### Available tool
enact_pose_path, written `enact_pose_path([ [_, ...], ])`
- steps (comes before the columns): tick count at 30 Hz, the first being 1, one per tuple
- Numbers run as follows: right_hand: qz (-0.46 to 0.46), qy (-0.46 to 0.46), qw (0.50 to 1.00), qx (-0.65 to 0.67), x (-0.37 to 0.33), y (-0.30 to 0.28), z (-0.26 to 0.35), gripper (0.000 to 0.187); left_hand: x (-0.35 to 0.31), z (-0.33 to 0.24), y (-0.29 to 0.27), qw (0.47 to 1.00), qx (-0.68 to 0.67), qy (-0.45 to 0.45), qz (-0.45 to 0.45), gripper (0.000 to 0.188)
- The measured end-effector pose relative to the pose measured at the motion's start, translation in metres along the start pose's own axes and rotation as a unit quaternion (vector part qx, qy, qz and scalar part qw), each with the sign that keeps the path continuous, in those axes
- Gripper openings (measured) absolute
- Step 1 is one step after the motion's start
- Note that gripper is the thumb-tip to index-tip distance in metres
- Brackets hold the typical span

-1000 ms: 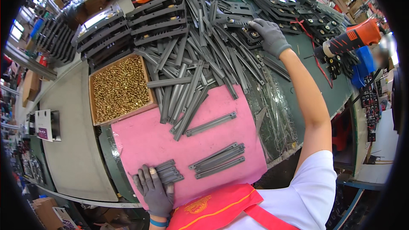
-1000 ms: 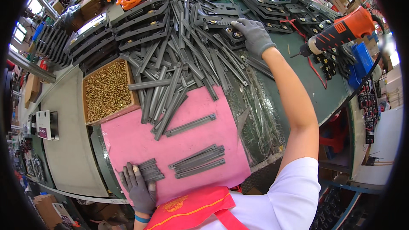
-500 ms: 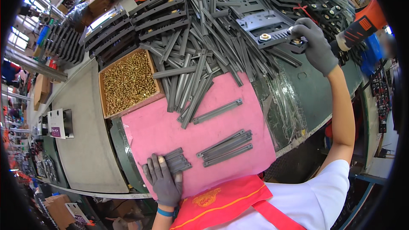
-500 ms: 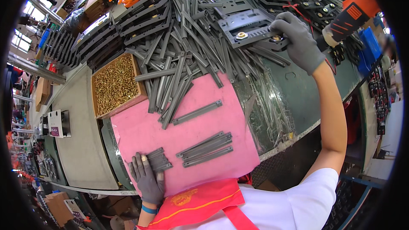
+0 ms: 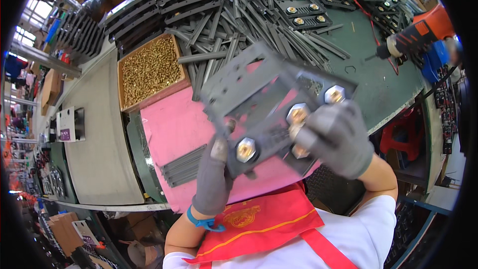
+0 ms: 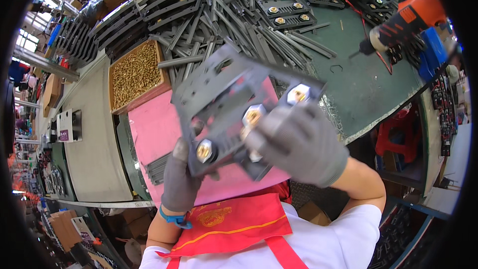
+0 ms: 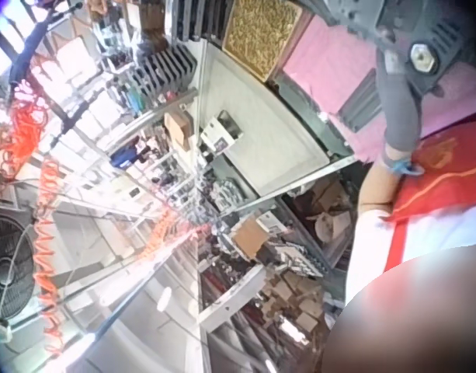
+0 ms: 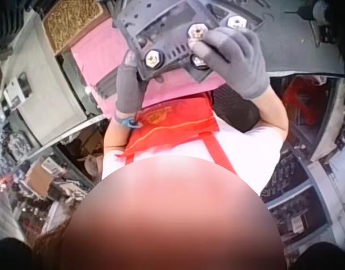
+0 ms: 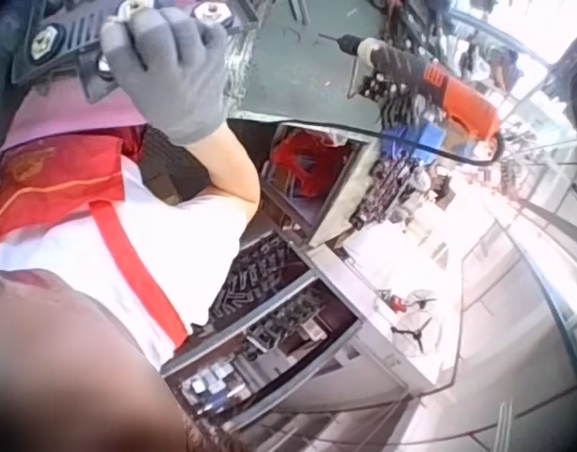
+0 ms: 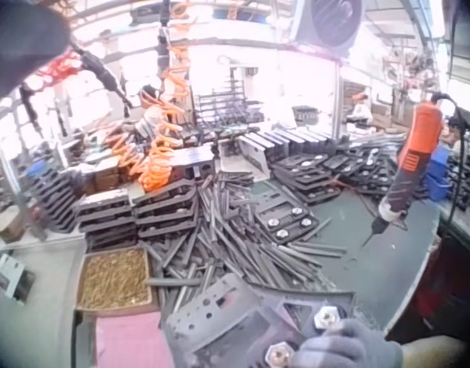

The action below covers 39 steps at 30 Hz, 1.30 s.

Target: Screwing various components onto metal chassis plates using an electric screwdriver.

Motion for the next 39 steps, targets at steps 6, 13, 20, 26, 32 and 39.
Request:
enact_pose_path([
  [6,-0.145,-0.083,0.982,0.084,-0.024,0.026,0.044,0.027,-0.025,0.001,-0.06,0.964,0.233,0.047,-0.121,0.05],
  [13,0.05,-0.11,0.988,0.092,-0.042,0.021,0.06,0.03,-0.076,-0.059,-0.137,0.84,0.421,0.159,-0.303,0.039],
  [20,0.08,-0.111,0.988,0.067,-0.057,0.058,0.077,0.031,-0.107,-0.022,-0.177,0.897,0.382,-0.012,-0.222,0.037],
  [26,0.213,-0.056,0.974,0.051,-0.064,0.1,0.086,0.033,-0.089,-0.018,-0.176,0.695,0.711,-0.002,-0.103,0.054],
  [32,0.153,0.038,0.977,0.144,-0.02,0.071,0.03,0.041,-0.024,-0.081,-0.149,0.596,0.799,0.065,-0.051,0.046],
  [39,-0.411,0.365,0.833,0.07,-0.02,-0.024,-0.15,0.036,0.17,-0.094,-0.149,0.633,0.7,0.304,0.134,0.037],
])
Point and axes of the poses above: each hand's wrist, its own x-axis towards the middle knuckle, its own y-axis out of the palm, z = x × y, the point moved 5 cm from there along x, towards the middle knuckle, and after that the axes turned 14 degrees about y, right-handed, at the moved point
